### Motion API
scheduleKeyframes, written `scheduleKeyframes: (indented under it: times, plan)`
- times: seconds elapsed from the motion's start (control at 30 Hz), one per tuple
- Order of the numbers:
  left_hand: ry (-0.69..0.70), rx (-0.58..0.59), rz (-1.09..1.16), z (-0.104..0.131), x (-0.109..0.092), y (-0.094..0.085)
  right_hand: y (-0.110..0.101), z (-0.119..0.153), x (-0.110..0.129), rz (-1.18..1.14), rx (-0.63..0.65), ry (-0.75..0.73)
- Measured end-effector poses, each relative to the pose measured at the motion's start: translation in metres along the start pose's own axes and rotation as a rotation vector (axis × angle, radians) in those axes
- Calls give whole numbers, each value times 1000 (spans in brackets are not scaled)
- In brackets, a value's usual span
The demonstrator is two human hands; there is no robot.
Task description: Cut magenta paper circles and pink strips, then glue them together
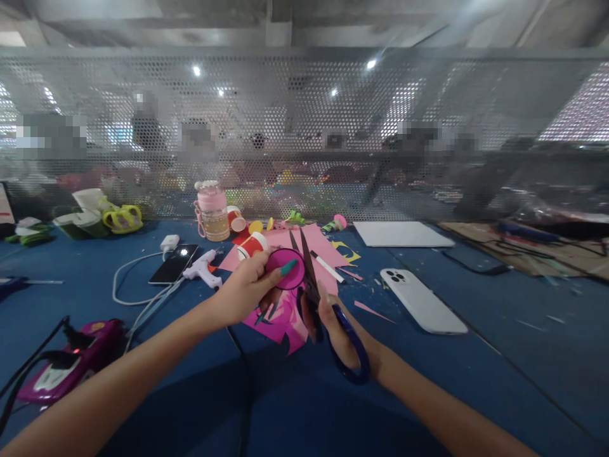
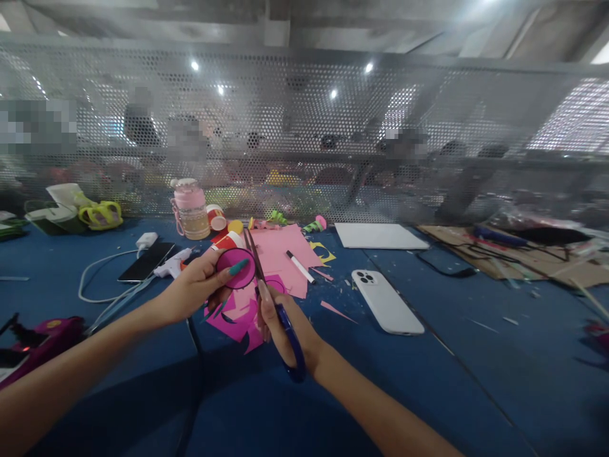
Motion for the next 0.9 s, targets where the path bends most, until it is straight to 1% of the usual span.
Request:
scheduleKeyframes:
  times: [0.13, 0.27, 0.4, 0.63, 0.9]
  plan:
    - [-18, -2, 15, 0, 2, 1, -1, -1, 5, -5, -9, -10]
    - [-35, -6, 19, 0, 2, 1, 0, -2, -3, 0, 6, -27]
    - [-20, 16, 18, 0, 3, 0, 1, -1, -9, 6, 25, -6]
    - [-34, 23, 7, 0, 6, 0, -1, -2, -3, 0, 29, -32]
    - [-21, 73, -15, 0, 5, -3, -3, 0, -6, 34, 68, -31]
Point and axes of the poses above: each hand's wrist, its own z-axis away from the middle knuckle, its own y-axis out of the palm, x = y × z, the point moved 2 cm from there along -z, towards the middle knuckle, and after that the axes turned 15 degrees about x, right-handed, at the moved point
